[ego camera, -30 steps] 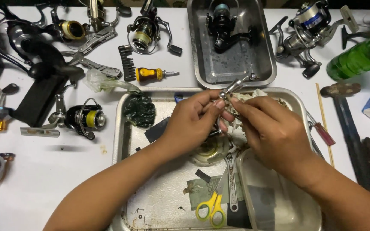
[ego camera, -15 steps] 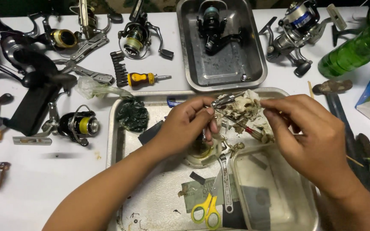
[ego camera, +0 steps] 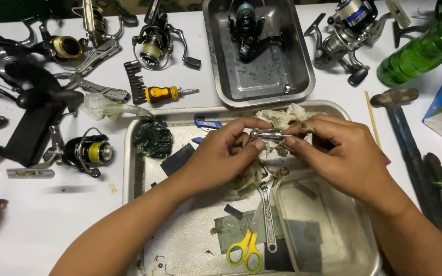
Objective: Cleaning and assembling a fishing reel handle and its components on a workbench.
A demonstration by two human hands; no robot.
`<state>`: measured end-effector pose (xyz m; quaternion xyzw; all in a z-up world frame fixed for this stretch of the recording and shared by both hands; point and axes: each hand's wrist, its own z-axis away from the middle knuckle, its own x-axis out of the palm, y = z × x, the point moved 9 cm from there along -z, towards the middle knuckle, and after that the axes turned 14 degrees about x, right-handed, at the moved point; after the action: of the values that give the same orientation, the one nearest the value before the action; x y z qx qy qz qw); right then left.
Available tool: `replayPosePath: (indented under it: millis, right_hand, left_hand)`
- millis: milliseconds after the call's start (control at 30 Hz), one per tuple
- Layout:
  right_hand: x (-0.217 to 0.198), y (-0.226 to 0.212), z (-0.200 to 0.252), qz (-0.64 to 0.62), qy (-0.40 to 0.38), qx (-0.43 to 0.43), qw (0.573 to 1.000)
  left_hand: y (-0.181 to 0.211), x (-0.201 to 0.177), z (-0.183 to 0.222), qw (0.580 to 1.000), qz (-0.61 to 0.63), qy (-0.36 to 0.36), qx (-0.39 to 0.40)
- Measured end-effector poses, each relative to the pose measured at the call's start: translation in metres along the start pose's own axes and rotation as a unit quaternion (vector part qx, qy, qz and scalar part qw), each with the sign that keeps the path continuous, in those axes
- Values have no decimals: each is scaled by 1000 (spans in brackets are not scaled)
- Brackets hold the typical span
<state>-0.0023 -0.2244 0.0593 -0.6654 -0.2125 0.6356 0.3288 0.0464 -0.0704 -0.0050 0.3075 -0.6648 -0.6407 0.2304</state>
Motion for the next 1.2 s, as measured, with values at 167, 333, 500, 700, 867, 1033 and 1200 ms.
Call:
replayPosePath:
  millis: [167,333,500,700,867,1033,1200]
  right_hand:
    - [6,-10,8,13,2,-46,999]
    - [7,-8,9,7,7,-24,1000]
    - [7,-2,7,13,5,15,1000]
    - [14,7,5,1,-9,42,999]
    - [14,-21,12,49,-19,-86,995]
    - [5,-13,21,187,44,-170,967]
    - [4,-15,24,244,58,-238,938]
  left_hand:
    - [6,-3,-1,989,-137,-13,51]
    - [14,2,-1,976,-188,-31,104]
    - [17,1,1,970,-192,-10,152]
    - [17,7,2,979,-158,-45,124]
    - [19,6,3,975,-179,-60,121]
    - [18,7,1,968,-199,-73,134]
    - [18,9,1,970,-193,-84,123]
